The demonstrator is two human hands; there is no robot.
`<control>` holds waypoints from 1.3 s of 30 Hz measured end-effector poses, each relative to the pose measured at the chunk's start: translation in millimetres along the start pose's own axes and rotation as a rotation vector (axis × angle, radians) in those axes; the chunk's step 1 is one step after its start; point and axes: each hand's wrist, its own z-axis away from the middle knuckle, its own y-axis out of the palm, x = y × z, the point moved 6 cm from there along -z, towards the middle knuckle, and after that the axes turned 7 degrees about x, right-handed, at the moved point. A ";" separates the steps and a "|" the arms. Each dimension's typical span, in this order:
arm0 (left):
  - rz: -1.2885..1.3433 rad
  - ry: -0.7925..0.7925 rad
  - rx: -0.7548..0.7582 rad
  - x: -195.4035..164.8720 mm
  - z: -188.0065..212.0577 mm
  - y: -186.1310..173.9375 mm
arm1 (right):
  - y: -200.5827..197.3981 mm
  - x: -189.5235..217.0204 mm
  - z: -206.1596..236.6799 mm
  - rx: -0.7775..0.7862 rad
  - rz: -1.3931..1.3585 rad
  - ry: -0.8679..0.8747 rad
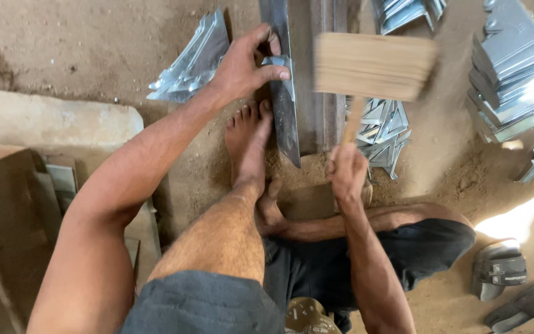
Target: The person sits on the ground and bends small galvanized sheet metal pieces by hand over a steel angle iron, striking them with a wooden mallet to fold the edges. Finished bent pieces are set aside in piles, and the person picks up new flat pieces one at a time to repeat the bending.
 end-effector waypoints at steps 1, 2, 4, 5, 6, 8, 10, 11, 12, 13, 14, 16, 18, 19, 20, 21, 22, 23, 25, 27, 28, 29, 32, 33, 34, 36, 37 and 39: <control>-0.023 0.055 0.012 -8.5 -0.2 -1.0 | -7.5 -0.6 4.1 -0.093 -0.048 0.037; -0.077 0.007 0.070 -12.7 -1.1 2.8 | -16.5 0.0 10.8 -0.181 -0.094 0.082; -0.187 -0.092 0.184 -23.8 -5.5 12.0 | -28.1 10.7 23.0 -0.259 -0.100 0.062; -0.218 0.001 0.137 -39.9 -5.8 16.2 | -31.0 20.1 28.8 -0.253 -0.062 0.002; -0.243 0.093 0.097 -57.6 -2.6 28.5 | -32.7 29.4 34.4 -0.252 -0.021 -0.050; -0.390 0.184 0.085 -83.6 -16.0 61.7 | -34.3 41.1 39.2 -0.252 0.015 -0.053; -0.632 0.168 0.156 -94.3 -29.2 101.7 | -36.3 51.4 42.2 -0.264 0.042 -0.026; -0.702 0.106 0.201 -90.0 -28.9 114.1 | -37.3 55.3 45.1 -0.273 0.050 0.007; -0.769 0.041 0.243 -84.2 -27.7 124.9 | -38.2 58.1 46.5 -0.277 0.060 0.042; -0.834 -0.031 0.285 -76.9 -24.6 133.0 | -38.3 65.9 49.1 -0.293 0.064 -0.027; -0.830 -0.035 0.299 -72.4 -20.0 137.5 | -38.6 72.1 51.5 -0.302 0.069 -0.088; -0.831 -0.042 0.334 -61.3 -7.1 138.7 | -37.2 77.2 55.3 -0.321 0.027 -0.168; -0.844 0.048 0.292 -60.4 -0.7 135.5 | -35.5 76.0 57.4 -0.347 -0.060 -0.242; -0.842 0.086 0.279 -61.5 3.1 134.8 | -31.1 78.3 55.9 -0.315 0.142 -0.277; -0.844 0.100 0.267 -62.0 5.6 134.2 | -24.1 78.5 54.8 -0.281 0.344 -0.305; -0.850 0.117 0.246 -62.7 5.8 132.0 | -18.6 79.1 54.6 -0.240 0.545 -0.338; -0.858 0.134 0.219 -64.4 5.9 131.1 | -23.2 71.5 53.4 -0.291 0.429 -0.272; -0.854 0.159 0.206 -66.0 6.8 130.6 | -27.4 63.8 55.0 -0.333 0.309 -0.206; -0.836 0.182 0.202 -67.4 7.9 131.3 | -32.7 56.4 59.0 -0.408 0.197 -0.195; -0.831 0.184 0.182 -67.2 8.8 130.6 | -37.3 60.6 67.6 -0.510 0.227 -0.341; -0.830 0.188 0.165 -67.6 10.8 129.9 | -32.4 60.9 67.5 -0.442 0.357 -0.340; -0.837 0.175 0.184 -66.1 10.0 130.6 | -27.8 60.6 66.0 -0.376 0.484 -0.342; -0.855 0.175 0.217 -65.9 9.1 132.2 | -28.4 56.7 66.8 -0.397 0.557 -0.311; -0.854 0.186 0.221 -67.2 10.7 132.1 | -30.2 55.0 67.2 -0.428 0.528 -0.288; -0.845 0.187 0.233 -67.4 10.3 132.1 | -33.2 53.6 68.1 -0.470 0.478 -0.271; -0.823 0.149 0.272 -65.5 11.1 133.0 | -39.0 50.5 71.1 -0.566 0.386 -0.229; -0.823 0.143 0.274 -64.8 9.0 132.7 | -34.8 52.8 68.8 -0.493 0.466 -0.254; -0.852 0.173 0.202 -67.1 8.7 130.0 | -26.2 55.1 65.9 -0.357 0.621 -0.301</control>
